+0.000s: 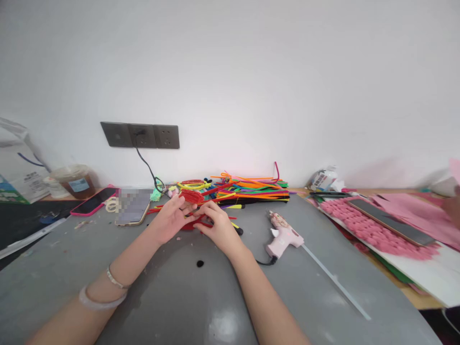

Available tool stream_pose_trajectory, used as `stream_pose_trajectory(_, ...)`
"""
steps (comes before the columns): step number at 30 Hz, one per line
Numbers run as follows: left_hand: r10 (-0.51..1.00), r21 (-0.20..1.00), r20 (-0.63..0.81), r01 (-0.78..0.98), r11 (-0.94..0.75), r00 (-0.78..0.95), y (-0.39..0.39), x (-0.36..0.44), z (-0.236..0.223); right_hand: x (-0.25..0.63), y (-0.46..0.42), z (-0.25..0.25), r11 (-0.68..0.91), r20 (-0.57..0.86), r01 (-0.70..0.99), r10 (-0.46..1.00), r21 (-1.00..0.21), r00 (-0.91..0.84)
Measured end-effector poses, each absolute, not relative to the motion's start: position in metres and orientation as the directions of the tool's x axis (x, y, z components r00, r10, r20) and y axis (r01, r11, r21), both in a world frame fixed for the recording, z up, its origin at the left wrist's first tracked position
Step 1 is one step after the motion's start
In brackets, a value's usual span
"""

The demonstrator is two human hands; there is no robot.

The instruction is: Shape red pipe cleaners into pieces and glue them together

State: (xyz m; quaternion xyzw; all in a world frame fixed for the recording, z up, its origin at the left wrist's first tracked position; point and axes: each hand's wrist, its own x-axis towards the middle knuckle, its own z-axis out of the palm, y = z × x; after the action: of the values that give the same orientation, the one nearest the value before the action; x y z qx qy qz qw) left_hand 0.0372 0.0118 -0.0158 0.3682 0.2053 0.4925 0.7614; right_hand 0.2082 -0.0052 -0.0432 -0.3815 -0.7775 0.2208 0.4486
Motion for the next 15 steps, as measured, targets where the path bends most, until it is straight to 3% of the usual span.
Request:
stream_pose_trajectory(8, 0.914, 0.736, 0.065, -0.638, 0.226, 0.399, 0.012, 0.038, -0.016, 0.205, -0.004, -0.043, 0.6, 0.521, 0.351, 0.799, -0.719, -0.3)
stream_pose_trajectory(12, 0.922, 0.756, 0.046, -0.617, 0.219, 0.384, 0.012, 0.038, -0.015, 0.21, 0.002, -0.047, 0.386, 0.365, 0.191, 0.921, -0.902, -0.138)
stream_pose_trajectory(15, 0.932, 0.754, 0.032, -0.622, 0.214, 0.36, 0.013, 0.038, -0.015, 0.214, 0.005, -0.048, 0.265, 0.263, 0.06, 0.964, -0.963, -0.03)
